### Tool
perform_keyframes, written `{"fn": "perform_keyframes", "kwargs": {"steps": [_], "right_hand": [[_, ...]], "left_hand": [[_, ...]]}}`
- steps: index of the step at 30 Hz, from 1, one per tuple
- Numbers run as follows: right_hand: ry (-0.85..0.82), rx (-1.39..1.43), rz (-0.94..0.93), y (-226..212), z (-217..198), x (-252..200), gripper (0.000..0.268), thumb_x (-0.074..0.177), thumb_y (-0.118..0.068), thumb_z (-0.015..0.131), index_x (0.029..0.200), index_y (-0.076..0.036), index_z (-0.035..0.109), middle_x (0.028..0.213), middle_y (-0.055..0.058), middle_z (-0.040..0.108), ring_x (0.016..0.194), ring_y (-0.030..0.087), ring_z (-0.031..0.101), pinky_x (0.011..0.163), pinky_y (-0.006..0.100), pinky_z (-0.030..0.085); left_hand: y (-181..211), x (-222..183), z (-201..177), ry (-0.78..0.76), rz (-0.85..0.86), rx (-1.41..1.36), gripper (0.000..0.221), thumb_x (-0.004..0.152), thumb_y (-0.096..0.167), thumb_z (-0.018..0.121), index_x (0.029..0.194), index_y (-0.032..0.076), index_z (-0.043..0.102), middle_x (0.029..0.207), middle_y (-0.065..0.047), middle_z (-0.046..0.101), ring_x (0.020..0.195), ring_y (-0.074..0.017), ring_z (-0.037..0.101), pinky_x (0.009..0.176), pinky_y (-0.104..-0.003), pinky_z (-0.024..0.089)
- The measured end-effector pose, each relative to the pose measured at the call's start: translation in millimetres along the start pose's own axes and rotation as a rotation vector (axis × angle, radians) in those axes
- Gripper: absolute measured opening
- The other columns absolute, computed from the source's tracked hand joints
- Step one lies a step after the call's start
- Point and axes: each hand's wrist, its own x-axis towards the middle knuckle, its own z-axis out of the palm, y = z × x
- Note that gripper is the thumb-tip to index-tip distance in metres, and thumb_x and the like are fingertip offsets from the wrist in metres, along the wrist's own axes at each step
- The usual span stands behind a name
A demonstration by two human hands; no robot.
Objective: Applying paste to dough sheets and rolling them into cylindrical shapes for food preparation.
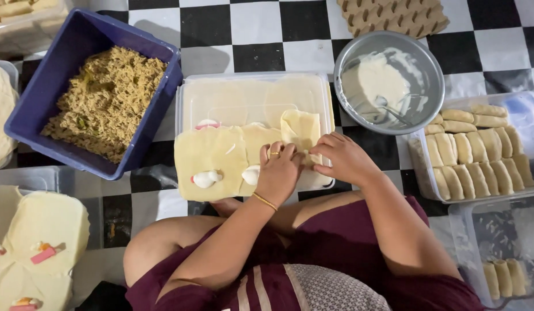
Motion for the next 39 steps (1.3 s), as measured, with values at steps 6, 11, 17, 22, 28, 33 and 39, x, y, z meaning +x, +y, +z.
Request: {"fn": "perform_keyframes", "kwargs": {"steps": [6,11,17,22,28,33,39], "right_hand": [[0.036,-0.069,0.022,2,8,-3,0.028,0.08,-0.034,0.081,0.099,-0.017,0.071,0.098,-0.002,0.063,0.101,0.022,0.063,0.096,0.043,0.052],[0.097,0.016,0.033,-4,-2,-3,0.025,0.083,-0.036,0.078,0.1,-0.019,0.074,0.096,-0.002,0.067,0.096,0.022,0.065,0.089,0.043,0.054],[0.329,-0.303,-0.111,20,5,24,0.026,0.096,-0.014,0.06,0.117,-0.026,0.07,0.119,-0.008,0.066,0.109,0.021,0.059,0.083,0.036,0.049],[0.313,-0.343,-0.194,36,6,37,0.008,0.091,-0.016,0.066,0.092,-0.024,0.065,0.101,-0.008,0.062,0.106,0.019,0.057,0.081,0.034,0.047],[0.389,-0.257,-0.206,44,12,36,0.01,0.1,-0.021,0.065,0.09,-0.02,0.065,0.098,-0.005,0.06,0.102,0.02,0.058,0.079,0.035,0.047],[0.365,-0.177,-0.174,41,13,29,0.009,0.097,-0.013,0.063,0.101,-0.018,0.07,0.102,-0.004,0.07,0.101,0.02,0.063,0.083,0.034,0.051],[0.184,0.061,-0.112,15,6,1,0.036,0.08,-0.05,0.083,0.096,-0.019,0.073,0.098,-0.001,0.068,0.095,0.025,0.063,0.082,0.041,0.051]], "left_hand": [[-4,-5,0,-0.063,-0.01,-0.014,0.046,0.083,0.043,0.077,0.121,0.021,0.064,0.115,0.002,0.053,0.123,-0.0266,0.042,0.112,-0.052,0.021],[-1,-4,-2,-0.06,-0.02,0.01,0.035,0.091,0.033,0.071,0.122,0.017,0.063,0.114,-0.001,0.057,0.124,-0.0266,0.043,0.112,-0.05,0.022],[19,2,-30,-0.253,0.075,-0.065,0.069,0.093,0.035,0.069,0.153,0.013,0.043,0.155,-0.008,0.044,0.146,-0.0349,0.028,0.118,-0.058,0.013],[21,4,-21,-0.282,0.119,-0.035,0.06,0.096,0.04,0.065,0.148,0.015,0.05,0.148,-0.007,0.052,0.148,-0.0342,0.029,0.119,-0.058,0.013],[17,2,-11,-0.238,0.119,-0.049,0.058,0.094,0.043,0.065,0.144,0.018,0.053,0.142,-0.005,0.057,0.144,-0.0318,0.033,0.118,-0.056,0.014],[17,-1,-21,-0.153,0.088,-0.088,0.067,0.086,0.037,0.076,0.143,0.012,0.051,0.146,-0.008,0.049,0.141,-0.0341,0.034,0.116,-0.057,0.02],[7,-6,-2,-0.093,-0.154,-0.054,0.049,0.082,0.035,0.08,0.121,0.015,0.059,0.121,-0.001,0.045,0.126,-0.0282,0.035,0.109,-0.051,0.023]]}}
